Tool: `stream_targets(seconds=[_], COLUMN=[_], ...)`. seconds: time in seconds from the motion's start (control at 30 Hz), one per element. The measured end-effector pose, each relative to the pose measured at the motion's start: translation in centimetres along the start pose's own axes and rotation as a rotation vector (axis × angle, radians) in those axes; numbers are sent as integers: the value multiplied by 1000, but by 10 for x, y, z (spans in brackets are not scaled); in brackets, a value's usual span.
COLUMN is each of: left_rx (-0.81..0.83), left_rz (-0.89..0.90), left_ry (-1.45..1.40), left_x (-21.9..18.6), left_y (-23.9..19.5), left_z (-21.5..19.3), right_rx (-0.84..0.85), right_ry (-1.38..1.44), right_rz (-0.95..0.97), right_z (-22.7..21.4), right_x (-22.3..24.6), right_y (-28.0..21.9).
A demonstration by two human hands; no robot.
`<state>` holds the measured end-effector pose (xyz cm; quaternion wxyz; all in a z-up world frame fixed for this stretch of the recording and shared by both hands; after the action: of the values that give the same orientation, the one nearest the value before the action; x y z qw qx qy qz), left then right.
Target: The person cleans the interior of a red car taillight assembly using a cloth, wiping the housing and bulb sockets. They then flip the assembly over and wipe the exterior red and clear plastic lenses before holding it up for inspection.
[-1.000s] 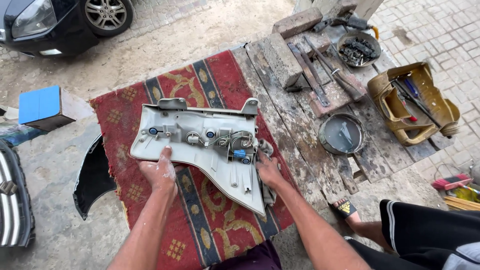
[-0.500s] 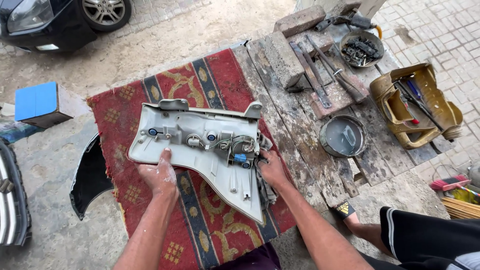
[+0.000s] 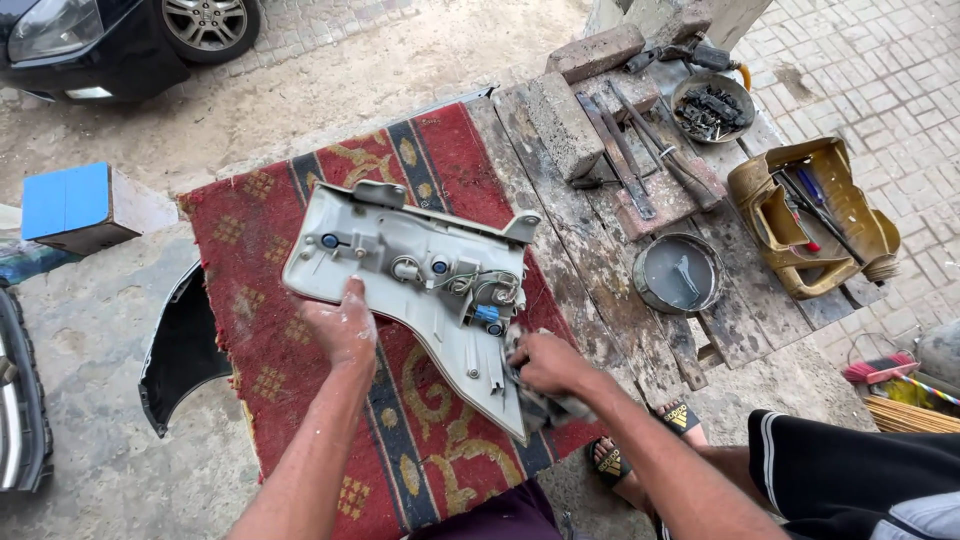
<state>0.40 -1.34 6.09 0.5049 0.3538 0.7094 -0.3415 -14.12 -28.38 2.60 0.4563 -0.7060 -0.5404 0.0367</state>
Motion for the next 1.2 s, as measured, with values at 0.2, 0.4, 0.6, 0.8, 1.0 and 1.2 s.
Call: stream_targets(seconds=[0.2, 0.4, 0.6, 0.8, 1.0, 1.2], left_rx=[123, 121, 54, 61, 62, 56], left_rz=[216, 236, 239, 205, 237, 232], left_ry=[-8, 139, 128, 102, 65, 93], left_x=[-45, -40, -32, -51, -38, -28], left_y=[-26, -29, -36, -45, -46, -41], left_z=[12, 16, 28, 22, 18, 26], right_rx=[-90, -207, -641, -393, -62, 5], right_ry=[319, 394, -90, -149, -50, -111], right_rz=[-67, -98, -157, 59, 104, 161], right_z=[-78, -54, -17, -18, -7, -23], right_x=[51, 98, 88, 97, 70, 74], right_y=[-54, -29, 0, -13, 40, 43])
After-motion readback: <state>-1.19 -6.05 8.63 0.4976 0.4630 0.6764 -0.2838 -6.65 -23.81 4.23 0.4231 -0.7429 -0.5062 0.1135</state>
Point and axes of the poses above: each hand's wrist, its own y-axis towards the middle knuckle, its own z-axis out of the palm, x = y × z, the point moved 3 cm from there along y, towards the middle knuckle, and after that the axes turned 3 degrees about z, right-handed, at the moved point
